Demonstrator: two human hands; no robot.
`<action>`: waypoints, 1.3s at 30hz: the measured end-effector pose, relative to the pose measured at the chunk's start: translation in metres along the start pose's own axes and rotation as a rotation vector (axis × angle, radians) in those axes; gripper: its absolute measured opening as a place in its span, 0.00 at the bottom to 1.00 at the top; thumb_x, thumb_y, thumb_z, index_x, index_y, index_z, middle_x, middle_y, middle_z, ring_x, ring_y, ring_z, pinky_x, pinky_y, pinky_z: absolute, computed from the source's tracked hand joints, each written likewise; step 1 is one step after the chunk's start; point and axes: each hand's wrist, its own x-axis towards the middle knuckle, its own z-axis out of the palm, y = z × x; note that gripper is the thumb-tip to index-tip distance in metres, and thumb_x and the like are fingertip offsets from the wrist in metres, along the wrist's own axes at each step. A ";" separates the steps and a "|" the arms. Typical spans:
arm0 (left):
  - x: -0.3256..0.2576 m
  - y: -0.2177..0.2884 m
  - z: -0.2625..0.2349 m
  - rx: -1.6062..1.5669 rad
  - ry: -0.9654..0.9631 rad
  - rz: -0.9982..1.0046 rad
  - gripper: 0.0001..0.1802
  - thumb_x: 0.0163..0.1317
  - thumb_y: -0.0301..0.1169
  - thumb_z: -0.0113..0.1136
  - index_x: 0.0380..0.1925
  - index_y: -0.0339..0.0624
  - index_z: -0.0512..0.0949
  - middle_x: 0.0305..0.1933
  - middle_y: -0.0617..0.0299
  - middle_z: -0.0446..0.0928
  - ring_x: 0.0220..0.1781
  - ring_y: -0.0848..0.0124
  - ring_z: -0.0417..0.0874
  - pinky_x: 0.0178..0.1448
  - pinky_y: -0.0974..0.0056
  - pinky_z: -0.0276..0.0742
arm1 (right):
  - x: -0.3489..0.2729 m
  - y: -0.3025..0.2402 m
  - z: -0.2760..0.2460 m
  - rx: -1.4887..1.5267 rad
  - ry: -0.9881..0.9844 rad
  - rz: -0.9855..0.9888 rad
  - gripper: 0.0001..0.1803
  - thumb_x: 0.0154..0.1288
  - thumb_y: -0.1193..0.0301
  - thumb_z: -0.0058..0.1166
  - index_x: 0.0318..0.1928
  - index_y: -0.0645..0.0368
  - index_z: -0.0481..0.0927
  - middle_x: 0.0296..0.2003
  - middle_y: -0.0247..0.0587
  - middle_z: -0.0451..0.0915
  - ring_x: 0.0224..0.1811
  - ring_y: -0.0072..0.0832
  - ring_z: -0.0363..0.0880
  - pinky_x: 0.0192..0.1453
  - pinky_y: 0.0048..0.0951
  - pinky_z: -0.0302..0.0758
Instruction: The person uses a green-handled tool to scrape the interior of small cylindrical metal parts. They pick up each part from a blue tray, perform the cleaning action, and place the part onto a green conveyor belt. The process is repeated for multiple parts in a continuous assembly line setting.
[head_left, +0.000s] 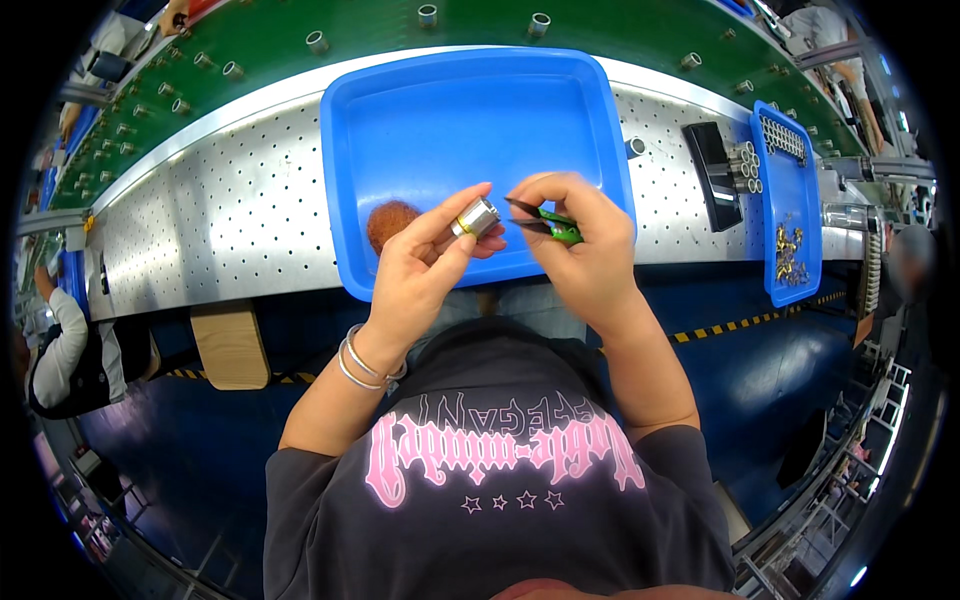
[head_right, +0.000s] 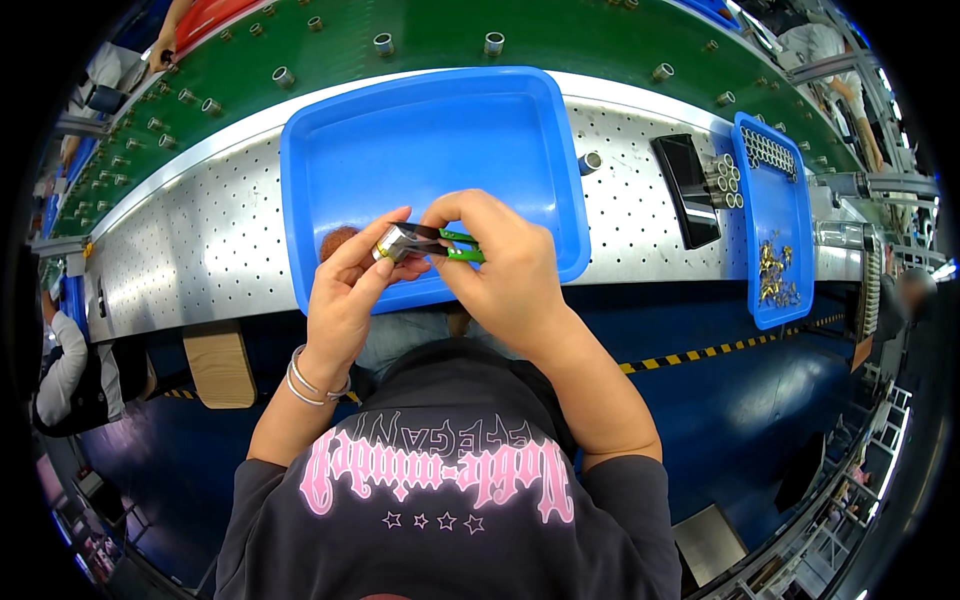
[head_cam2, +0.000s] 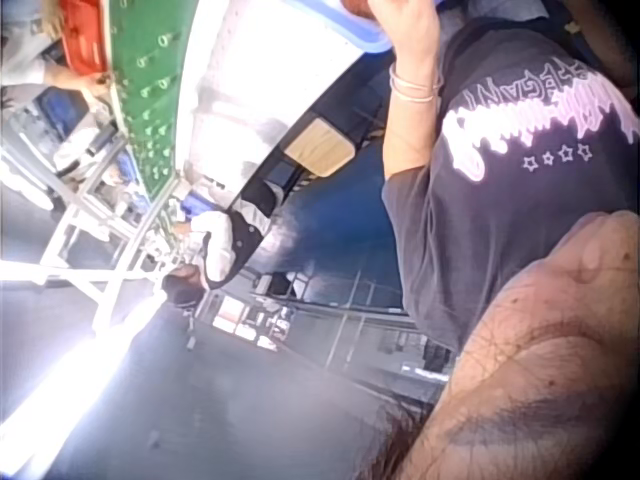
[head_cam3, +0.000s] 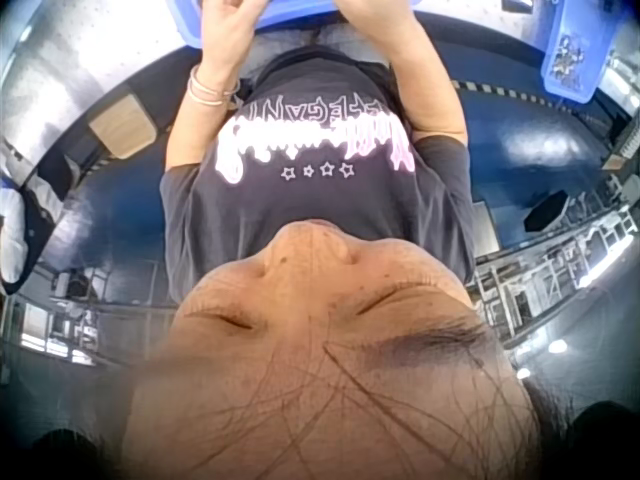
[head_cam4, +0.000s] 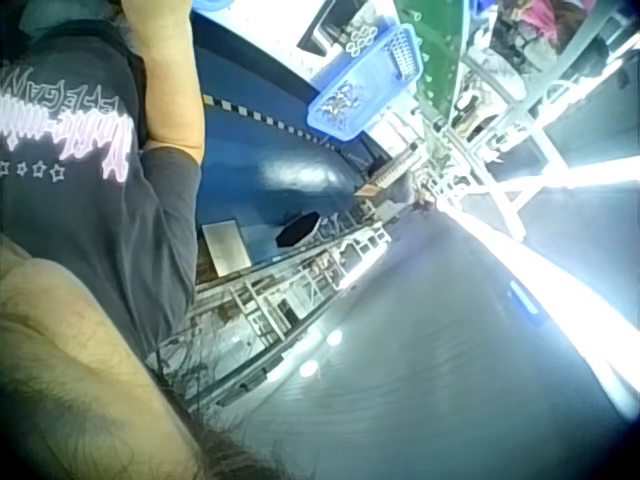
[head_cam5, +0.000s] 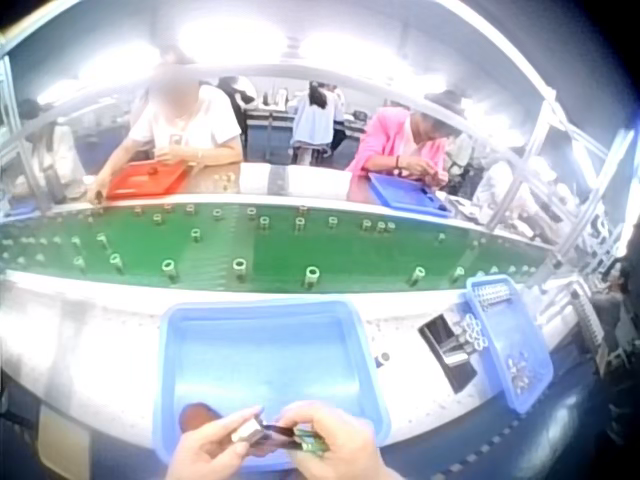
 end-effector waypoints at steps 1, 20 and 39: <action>0.000 0.000 0.001 -0.014 -0.001 0.002 0.23 0.65 0.23 0.47 0.60 0.32 0.64 0.49 0.51 0.75 0.49 0.67 0.78 0.55 0.64 0.74 | 0.000 0.001 0.000 0.009 0.018 0.000 0.13 0.45 0.82 0.55 0.36 0.61 0.75 0.34 0.41 0.79 0.33 0.37 0.80 0.36 0.28 0.75; 0.003 0.003 0.000 -0.151 0.184 0.016 0.26 0.60 0.22 0.56 0.59 0.36 0.63 0.51 0.48 0.75 0.53 0.67 0.76 0.59 0.64 0.70 | -0.004 0.007 0.010 -0.167 0.027 -0.059 0.08 0.54 0.66 0.60 0.34 0.56 0.82 0.25 0.37 0.80 0.23 0.31 0.78 0.25 0.26 0.70; 0.001 0.002 0.003 -0.118 0.158 0.028 0.27 0.58 0.23 0.59 0.58 0.37 0.65 0.50 0.49 0.76 0.53 0.68 0.76 0.57 0.66 0.71 | -0.005 0.002 0.006 -0.134 0.009 -0.023 0.07 0.55 0.67 0.60 0.33 0.55 0.83 0.23 0.36 0.80 0.22 0.30 0.78 0.24 0.26 0.70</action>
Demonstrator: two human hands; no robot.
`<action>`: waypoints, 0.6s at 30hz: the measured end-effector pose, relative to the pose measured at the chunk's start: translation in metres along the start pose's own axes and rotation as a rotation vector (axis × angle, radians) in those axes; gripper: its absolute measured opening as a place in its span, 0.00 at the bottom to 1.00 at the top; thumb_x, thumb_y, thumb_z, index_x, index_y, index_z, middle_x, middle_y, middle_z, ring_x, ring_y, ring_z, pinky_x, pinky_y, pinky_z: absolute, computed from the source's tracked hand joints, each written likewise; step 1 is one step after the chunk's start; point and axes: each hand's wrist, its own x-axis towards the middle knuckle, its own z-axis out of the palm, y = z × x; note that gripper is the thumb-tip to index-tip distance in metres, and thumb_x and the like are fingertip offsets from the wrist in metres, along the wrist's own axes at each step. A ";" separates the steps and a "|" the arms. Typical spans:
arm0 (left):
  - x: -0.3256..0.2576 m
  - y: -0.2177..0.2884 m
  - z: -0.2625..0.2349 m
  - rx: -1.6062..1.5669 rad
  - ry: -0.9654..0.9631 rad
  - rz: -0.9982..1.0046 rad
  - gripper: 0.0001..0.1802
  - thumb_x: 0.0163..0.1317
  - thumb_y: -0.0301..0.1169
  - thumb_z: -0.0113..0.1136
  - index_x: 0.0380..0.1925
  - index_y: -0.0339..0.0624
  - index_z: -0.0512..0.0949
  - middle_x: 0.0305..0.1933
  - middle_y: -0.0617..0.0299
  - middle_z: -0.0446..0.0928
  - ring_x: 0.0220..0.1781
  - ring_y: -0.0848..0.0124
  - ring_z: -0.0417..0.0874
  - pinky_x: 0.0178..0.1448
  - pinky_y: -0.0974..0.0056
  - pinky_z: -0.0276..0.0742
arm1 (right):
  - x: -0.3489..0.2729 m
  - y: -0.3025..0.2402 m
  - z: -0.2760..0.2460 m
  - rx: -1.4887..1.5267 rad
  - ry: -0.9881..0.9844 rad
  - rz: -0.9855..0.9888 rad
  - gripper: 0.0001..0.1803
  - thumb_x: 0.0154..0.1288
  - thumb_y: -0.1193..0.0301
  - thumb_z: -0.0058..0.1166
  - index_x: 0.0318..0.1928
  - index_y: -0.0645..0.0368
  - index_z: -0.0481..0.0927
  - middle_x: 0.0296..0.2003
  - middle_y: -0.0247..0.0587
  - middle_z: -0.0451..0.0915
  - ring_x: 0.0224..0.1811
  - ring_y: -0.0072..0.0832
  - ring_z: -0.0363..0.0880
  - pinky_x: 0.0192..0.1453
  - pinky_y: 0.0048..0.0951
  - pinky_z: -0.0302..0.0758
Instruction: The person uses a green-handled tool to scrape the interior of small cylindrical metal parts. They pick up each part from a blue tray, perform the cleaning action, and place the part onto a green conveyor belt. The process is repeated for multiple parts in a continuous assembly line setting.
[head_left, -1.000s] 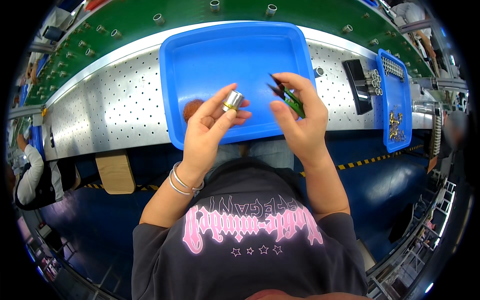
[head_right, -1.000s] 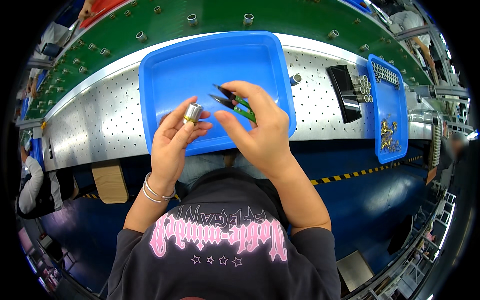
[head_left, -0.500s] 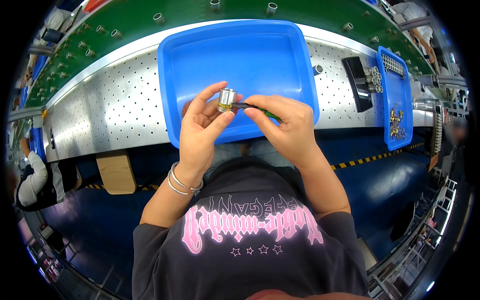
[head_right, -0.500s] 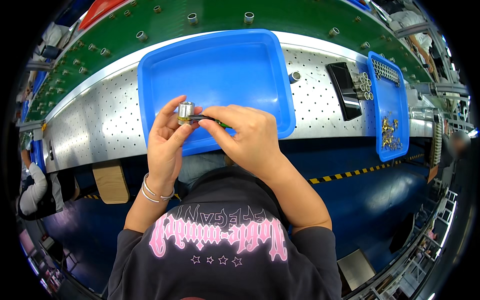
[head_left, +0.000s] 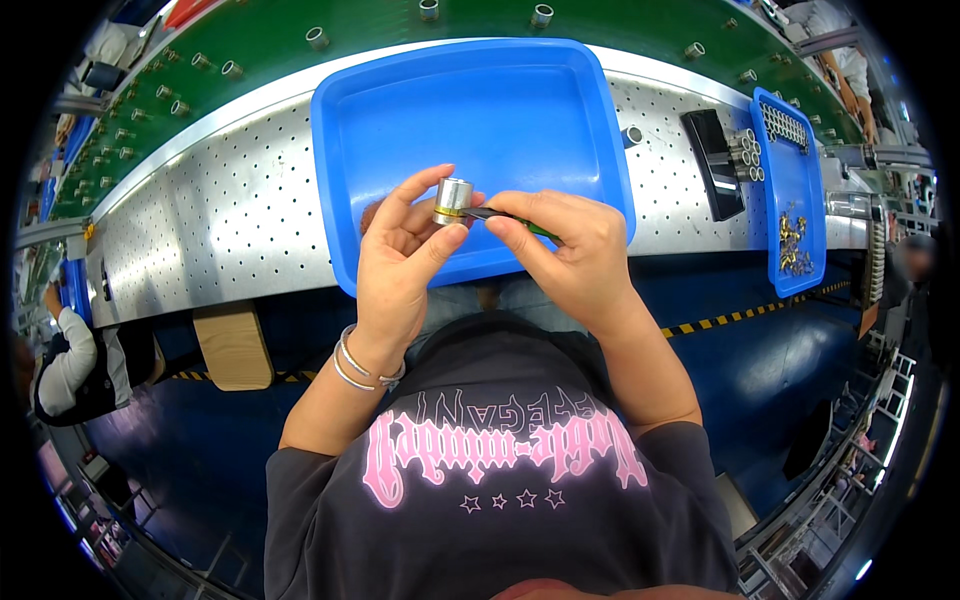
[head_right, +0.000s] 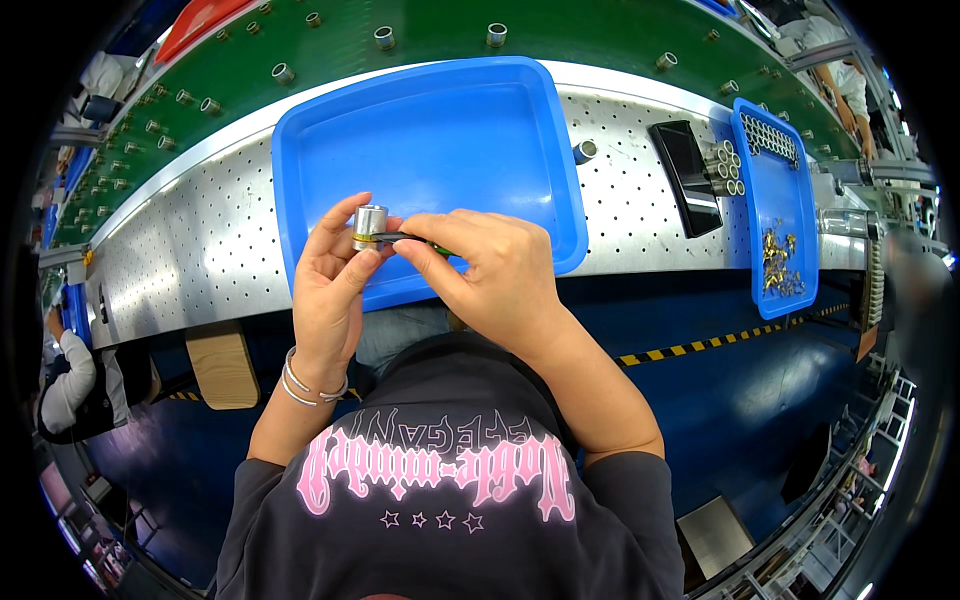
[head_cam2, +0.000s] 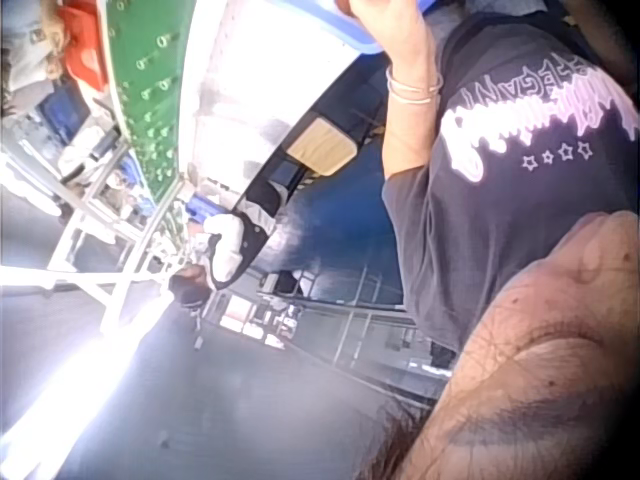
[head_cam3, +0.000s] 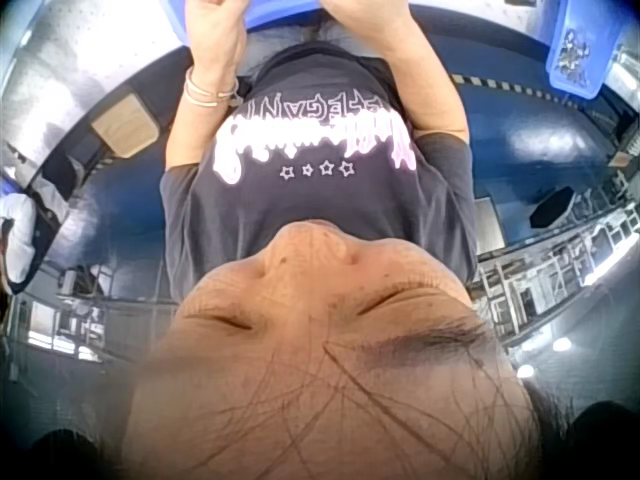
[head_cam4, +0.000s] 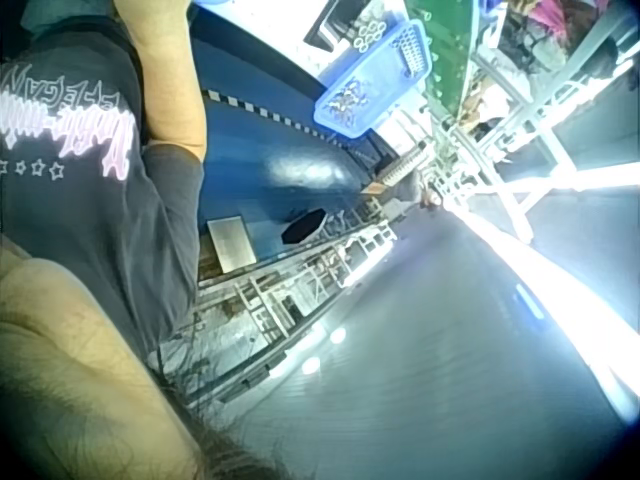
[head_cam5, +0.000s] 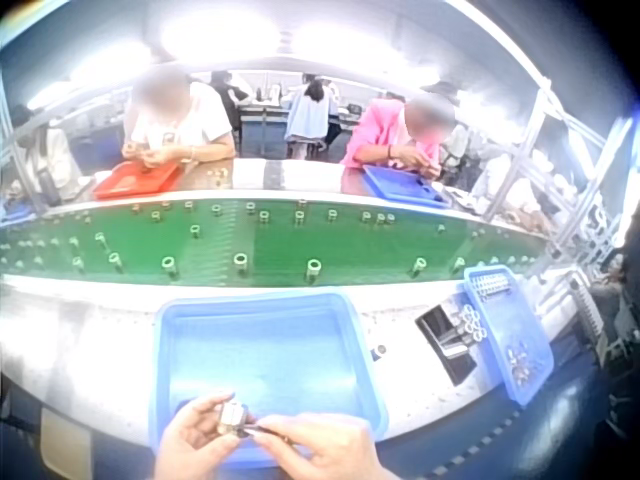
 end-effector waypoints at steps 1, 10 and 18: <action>0.000 0.000 0.000 0.000 0.001 0.001 0.27 0.58 0.23 0.59 0.58 0.37 0.65 0.50 0.49 0.76 0.53 0.68 0.76 0.57 0.66 0.71 | 0.000 0.000 0.000 0.000 0.003 -0.003 0.07 0.55 0.67 0.60 0.33 0.55 0.83 0.23 0.36 0.80 0.22 0.30 0.78 0.24 0.26 0.70; 0.010 -0.001 -0.006 -0.155 0.038 -0.240 0.23 0.63 0.28 0.54 0.57 0.38 0.65 0.50 0.51 0.75 0.49 0.66 0.78 0.55 0.63 0.74 | -0.002 0.008 -0.013 0.175 0.043 0.214 0.11 0.53 0.70 0.63 0.37 0.60 0.80 0.29 0.40 0.82 0.24 0.23 0.77 0.28 0.21 0.72; 0.018 -0.007 -0.008 -0.193 0.028 -0.291 0.07 0.63 0.30 0.53 0.39 0.43 0.71 0.41 0.60 0.75 0.41 0.73 0.77 0.49 0.65 0.76 | -0.002 0.111 -0.063 -0.051 0.349 0.409 0.08 0.58 0.71 0.57 0.39 0.58 0.79 0.19 0.35 0.72 0.20 0.19 0.68 0.26 0.22 0.66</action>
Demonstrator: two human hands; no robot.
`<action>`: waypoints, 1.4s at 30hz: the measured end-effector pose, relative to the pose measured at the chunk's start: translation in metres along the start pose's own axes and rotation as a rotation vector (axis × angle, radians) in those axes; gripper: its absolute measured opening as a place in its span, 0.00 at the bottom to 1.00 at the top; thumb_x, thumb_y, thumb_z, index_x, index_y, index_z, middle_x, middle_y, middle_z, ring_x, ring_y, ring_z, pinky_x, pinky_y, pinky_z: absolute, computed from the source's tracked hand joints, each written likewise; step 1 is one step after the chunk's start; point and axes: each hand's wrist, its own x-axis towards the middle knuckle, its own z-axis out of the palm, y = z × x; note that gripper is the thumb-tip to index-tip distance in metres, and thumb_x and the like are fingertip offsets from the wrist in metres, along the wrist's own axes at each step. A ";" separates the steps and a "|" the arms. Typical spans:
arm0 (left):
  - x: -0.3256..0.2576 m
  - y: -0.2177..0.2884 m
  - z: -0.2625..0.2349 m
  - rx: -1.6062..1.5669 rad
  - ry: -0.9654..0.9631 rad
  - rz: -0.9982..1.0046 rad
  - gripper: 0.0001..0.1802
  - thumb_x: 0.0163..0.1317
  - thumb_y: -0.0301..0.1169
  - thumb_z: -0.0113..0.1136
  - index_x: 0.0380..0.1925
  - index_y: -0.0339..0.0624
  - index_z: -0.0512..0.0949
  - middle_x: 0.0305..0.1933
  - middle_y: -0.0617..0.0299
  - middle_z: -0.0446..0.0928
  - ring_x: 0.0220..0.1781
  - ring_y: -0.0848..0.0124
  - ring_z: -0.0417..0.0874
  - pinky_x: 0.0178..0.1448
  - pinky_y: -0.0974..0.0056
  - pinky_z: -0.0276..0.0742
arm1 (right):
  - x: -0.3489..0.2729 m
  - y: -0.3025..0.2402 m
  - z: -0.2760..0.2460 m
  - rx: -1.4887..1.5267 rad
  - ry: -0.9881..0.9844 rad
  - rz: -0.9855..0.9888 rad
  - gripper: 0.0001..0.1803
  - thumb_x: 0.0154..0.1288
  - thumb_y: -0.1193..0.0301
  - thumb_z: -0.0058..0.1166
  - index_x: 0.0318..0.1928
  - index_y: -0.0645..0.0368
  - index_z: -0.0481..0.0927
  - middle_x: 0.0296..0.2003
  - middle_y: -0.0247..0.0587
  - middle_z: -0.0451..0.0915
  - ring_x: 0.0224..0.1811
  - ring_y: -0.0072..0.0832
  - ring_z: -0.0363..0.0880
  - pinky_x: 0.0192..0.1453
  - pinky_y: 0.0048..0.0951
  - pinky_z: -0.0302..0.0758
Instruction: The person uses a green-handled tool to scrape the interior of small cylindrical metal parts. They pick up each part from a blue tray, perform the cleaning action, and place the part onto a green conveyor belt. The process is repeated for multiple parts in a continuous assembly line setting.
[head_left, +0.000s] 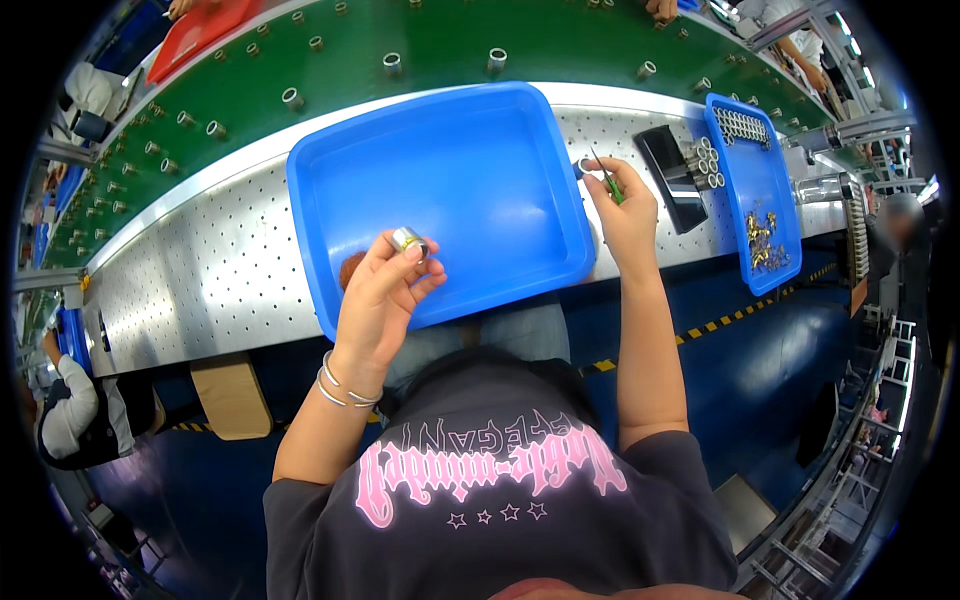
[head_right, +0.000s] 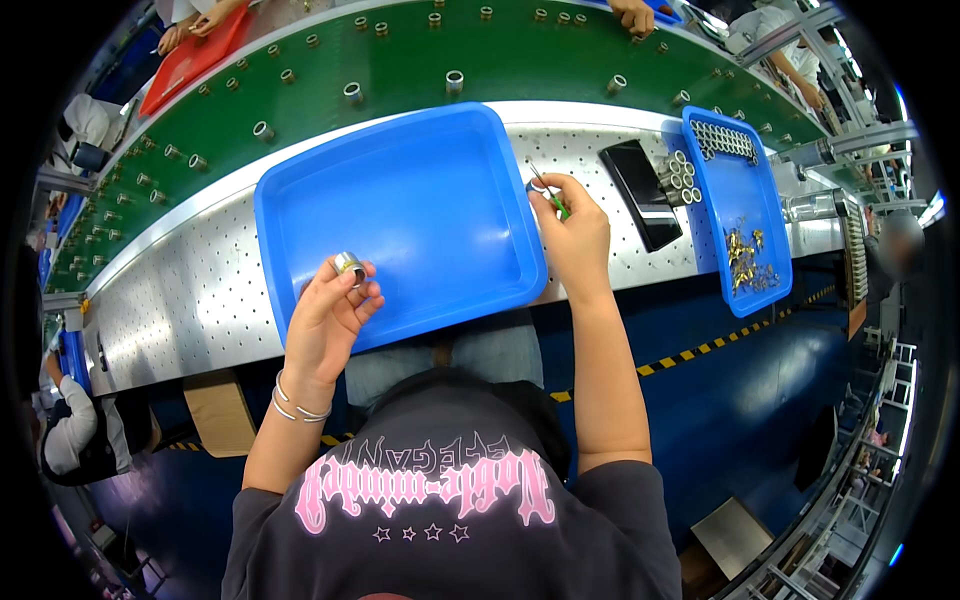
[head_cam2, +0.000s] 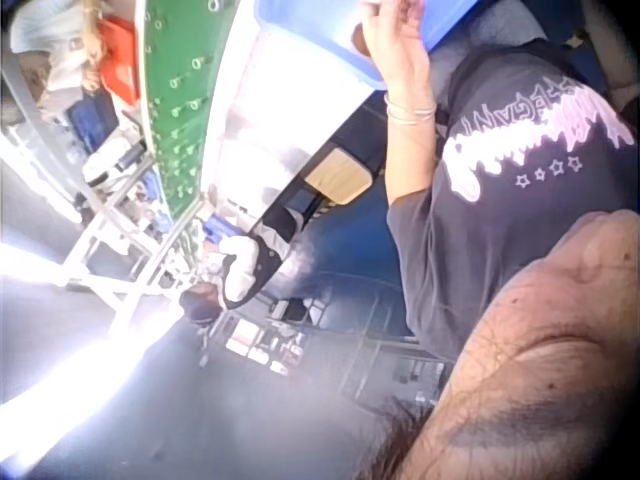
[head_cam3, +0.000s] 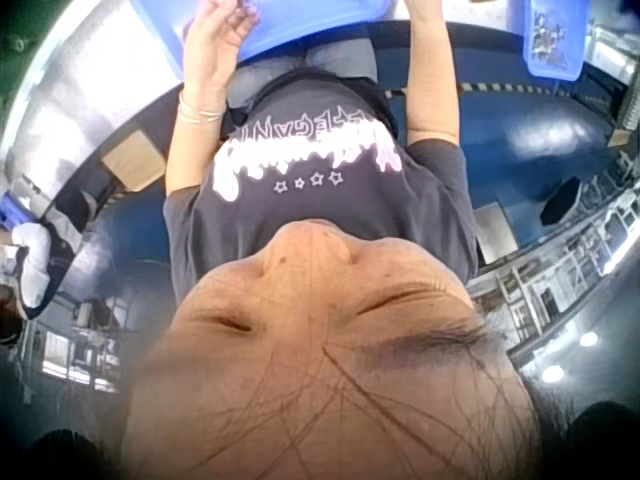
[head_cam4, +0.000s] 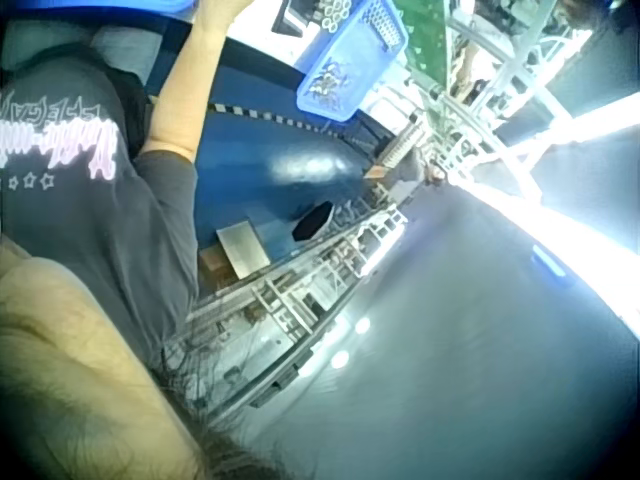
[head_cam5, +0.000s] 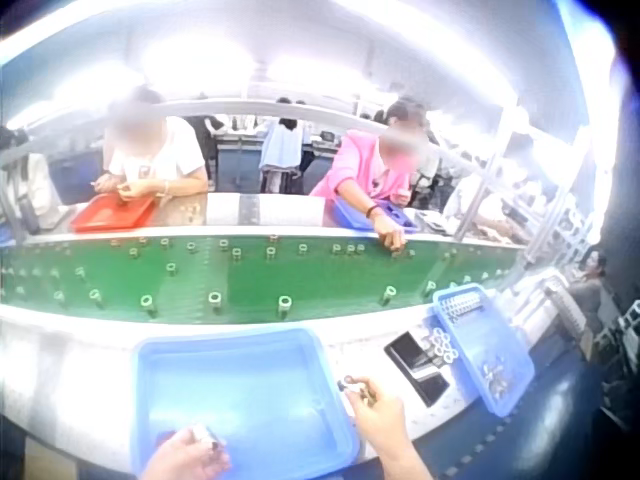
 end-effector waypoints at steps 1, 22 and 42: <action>0.002 0.001 0.000 0.033 -0.015 0.015 0.07 0.63 0.31 0.53 0.39 0.42 0.71 0.41 0.60 0.75 0.41 0.72 0.77 0.49 0.65 0.76 | 0.004 0.001 -0.002 -0.081 -0.012 0.006 0.09 0.59 0.70 0.56 0.39 0.58 0.79 0.20 0.37 0.73 0.21 0.22 0.69 0.28 0.23 0.67; -0.007 0.069 -0.088 0.984 0.585 0.893 0.06 0.51 0.26 0.65 0.30 0.37 0.79 0.39 0.62 0.71 0.28 0.77 0.71 0.32 0.75 0.71 | -0.002 -0.083 0.074 0.195 -0.368 -0.349 0.06 0.55 0.74 0.60 0.34 0.63 0.81 0.31 0.41 0.82 0.33 0.28 0.80 0.38 0.25 0.74; -0.047 0.082 -0.159 1.549 0.782 0.805 0.05 0.49 0.25 0.64 0.27 0.40 0.78 0.40 0.58 0.71 0.30 0.60 0.78 0.34 0.61 0.74 | -0.051 -0.164 0.266 -0.127 -0.723 -0.699 0.07 0.54 0.65 0.56 0.31 0.54 0.81 0.26 0.43 0.79 0.30 0.42 0.78 0.32 0.38 0.73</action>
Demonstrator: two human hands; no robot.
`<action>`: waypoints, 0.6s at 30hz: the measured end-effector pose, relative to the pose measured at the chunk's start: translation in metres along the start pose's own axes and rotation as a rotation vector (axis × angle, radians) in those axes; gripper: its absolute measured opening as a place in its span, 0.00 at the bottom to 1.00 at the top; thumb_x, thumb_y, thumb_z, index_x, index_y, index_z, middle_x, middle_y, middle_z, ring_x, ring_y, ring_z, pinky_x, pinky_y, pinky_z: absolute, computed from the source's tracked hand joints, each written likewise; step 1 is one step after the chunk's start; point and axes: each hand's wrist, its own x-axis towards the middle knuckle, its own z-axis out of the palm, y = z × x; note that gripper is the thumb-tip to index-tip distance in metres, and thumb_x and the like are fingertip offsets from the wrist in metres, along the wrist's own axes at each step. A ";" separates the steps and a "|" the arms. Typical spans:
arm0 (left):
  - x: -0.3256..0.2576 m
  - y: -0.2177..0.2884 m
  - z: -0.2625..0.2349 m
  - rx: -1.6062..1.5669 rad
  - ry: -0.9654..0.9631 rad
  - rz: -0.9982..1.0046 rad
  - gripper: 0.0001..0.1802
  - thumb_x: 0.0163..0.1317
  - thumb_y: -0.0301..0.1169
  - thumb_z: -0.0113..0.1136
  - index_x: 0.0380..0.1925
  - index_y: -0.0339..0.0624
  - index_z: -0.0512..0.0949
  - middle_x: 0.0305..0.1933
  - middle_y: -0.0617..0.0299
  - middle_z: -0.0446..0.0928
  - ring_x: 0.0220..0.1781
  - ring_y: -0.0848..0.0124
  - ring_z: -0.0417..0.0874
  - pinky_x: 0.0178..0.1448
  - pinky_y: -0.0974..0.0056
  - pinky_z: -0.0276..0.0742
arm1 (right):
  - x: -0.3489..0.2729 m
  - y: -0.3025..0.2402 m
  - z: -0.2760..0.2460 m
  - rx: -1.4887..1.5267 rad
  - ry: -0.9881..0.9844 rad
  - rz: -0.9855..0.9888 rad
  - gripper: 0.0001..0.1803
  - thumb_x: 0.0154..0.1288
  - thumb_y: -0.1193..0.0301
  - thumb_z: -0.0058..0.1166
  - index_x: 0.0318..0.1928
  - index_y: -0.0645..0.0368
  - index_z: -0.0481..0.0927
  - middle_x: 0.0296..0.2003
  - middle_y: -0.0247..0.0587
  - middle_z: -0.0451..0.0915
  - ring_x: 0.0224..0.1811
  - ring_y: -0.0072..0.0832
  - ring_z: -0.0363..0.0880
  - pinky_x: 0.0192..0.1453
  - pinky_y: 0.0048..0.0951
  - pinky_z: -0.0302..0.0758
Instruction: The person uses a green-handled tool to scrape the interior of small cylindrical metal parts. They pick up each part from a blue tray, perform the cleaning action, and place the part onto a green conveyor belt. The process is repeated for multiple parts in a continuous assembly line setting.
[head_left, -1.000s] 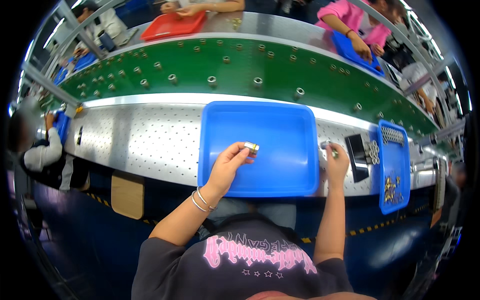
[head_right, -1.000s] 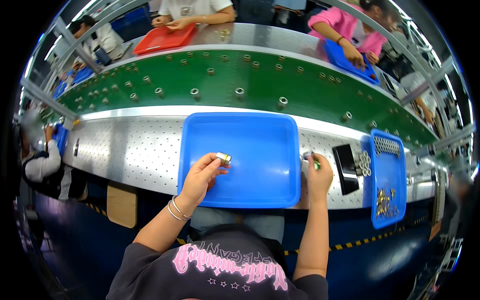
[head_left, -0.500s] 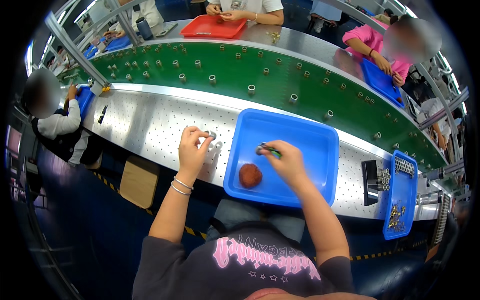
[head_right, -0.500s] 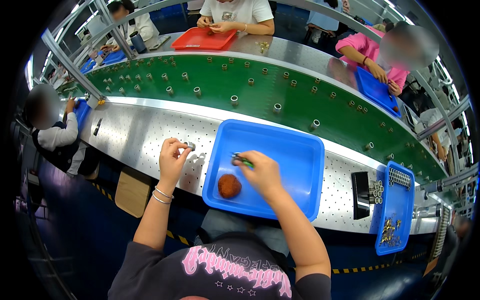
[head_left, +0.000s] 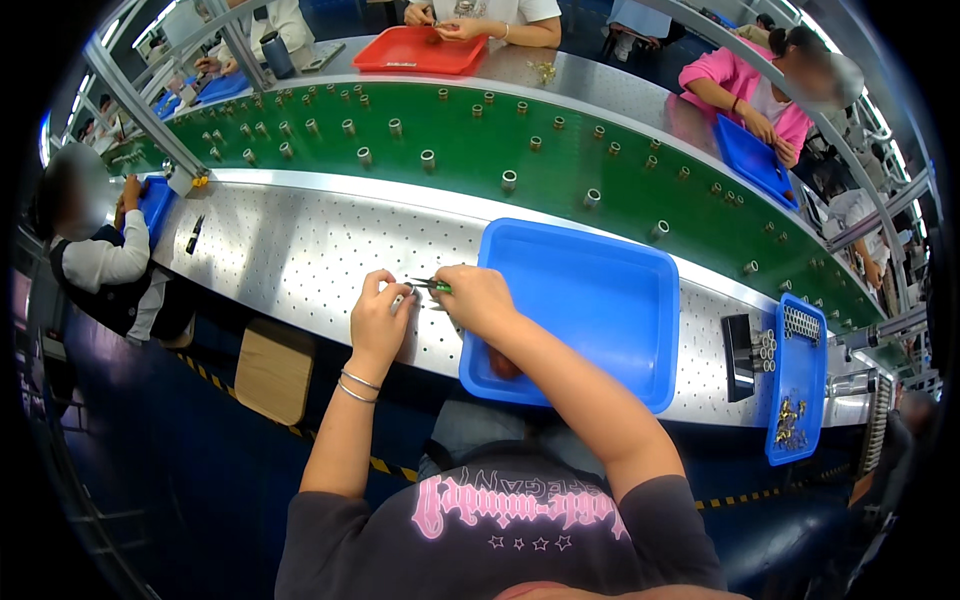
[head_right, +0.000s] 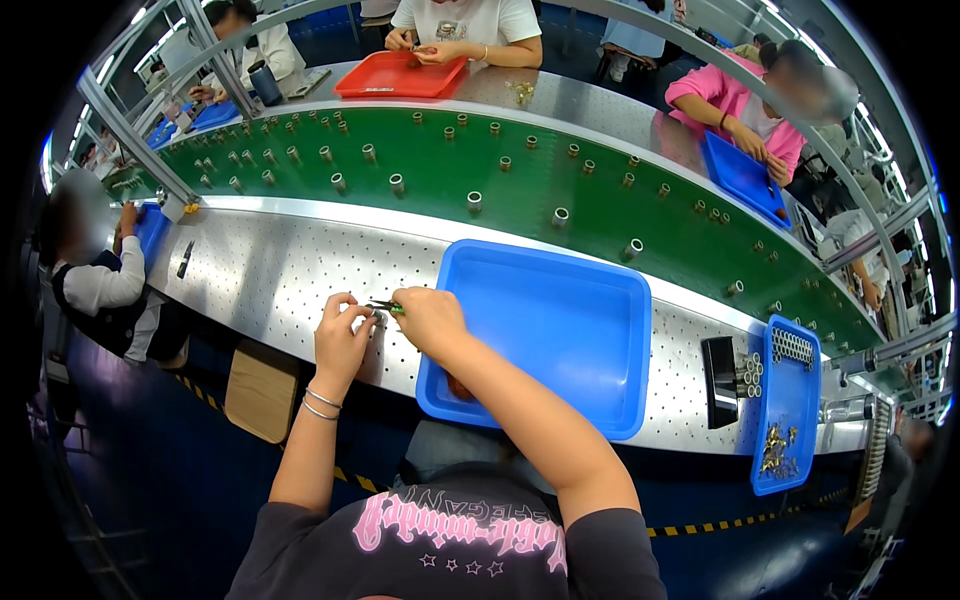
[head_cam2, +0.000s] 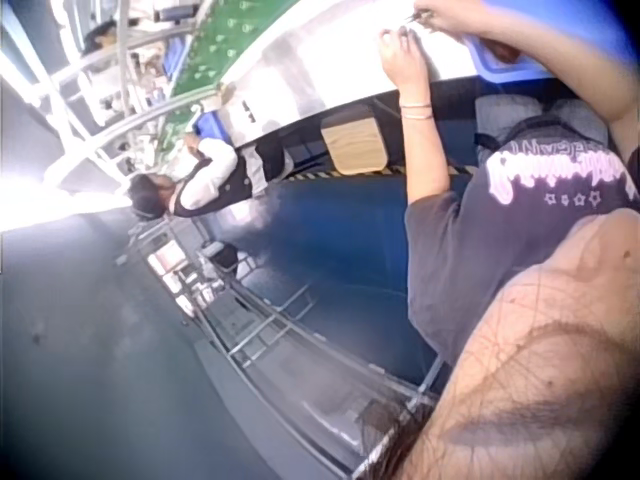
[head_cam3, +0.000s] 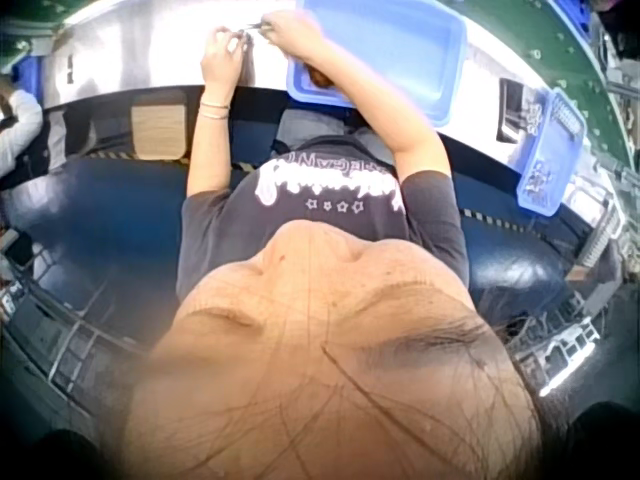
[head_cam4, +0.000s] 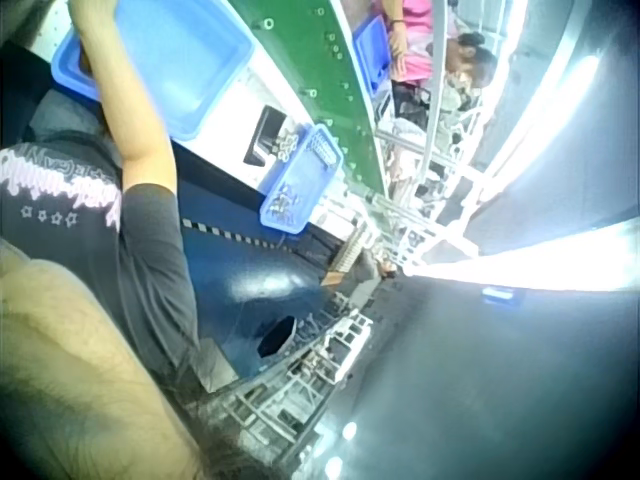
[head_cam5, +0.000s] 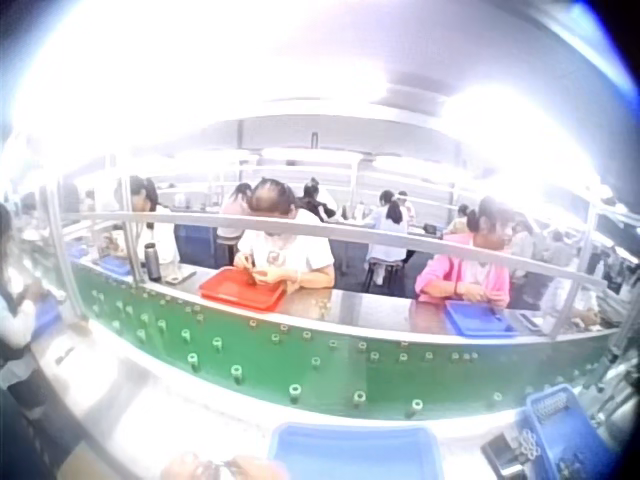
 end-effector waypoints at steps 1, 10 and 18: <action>0.000 0.001 0.000 -0.007 -0.005 -0.005 0.05 0.49 0.25 0.64 0.27 0.40 0.78 0.40 0.58 0.71 0.30 0.59 0.78 0.34 0.61 0.74 | 0.001 0.000 0.003 -0.017 -0.017 0.008 0.07 0.54 0.66 0.56 0.31 0.54 0.81 0.26 0.43 0.79 0.30 0.42 0.78 0.32 0.38 0.73; -0.006 0.008 -0.013 -0.032 0.142 0.028 0.05 0.48 0.23 0.64 0.27 0.39 0.78 0.38 0.59 0.72 0.28 0.64 0.77 0.31 0.65 0.73 | -0.005 -0.011 -0.019 0.034 0.061 0.039 0.07 0.52 0.68 0.57 0.32 0.54 0.81 0.28 0.42 0.80 0.31 0.41 0.79 0.32 0.36 0.74; 0.031 -0.020 -0.031 0.000 0.193 -0.023 0.04 0.50 0.25 0.64 0.27 0.41 0.79 0.39 0.59 0.73 0.29 0.65 0.77 0.31 0.66 0.75 | 0.007 -0.014 -0.035 0.199 0.081 0.091 0.07 0.55 0.67 0.57 0.33 0.55 0.81 0.30 0.42 0.81 0.33 0.40 0.79 0.34 0.34 0.73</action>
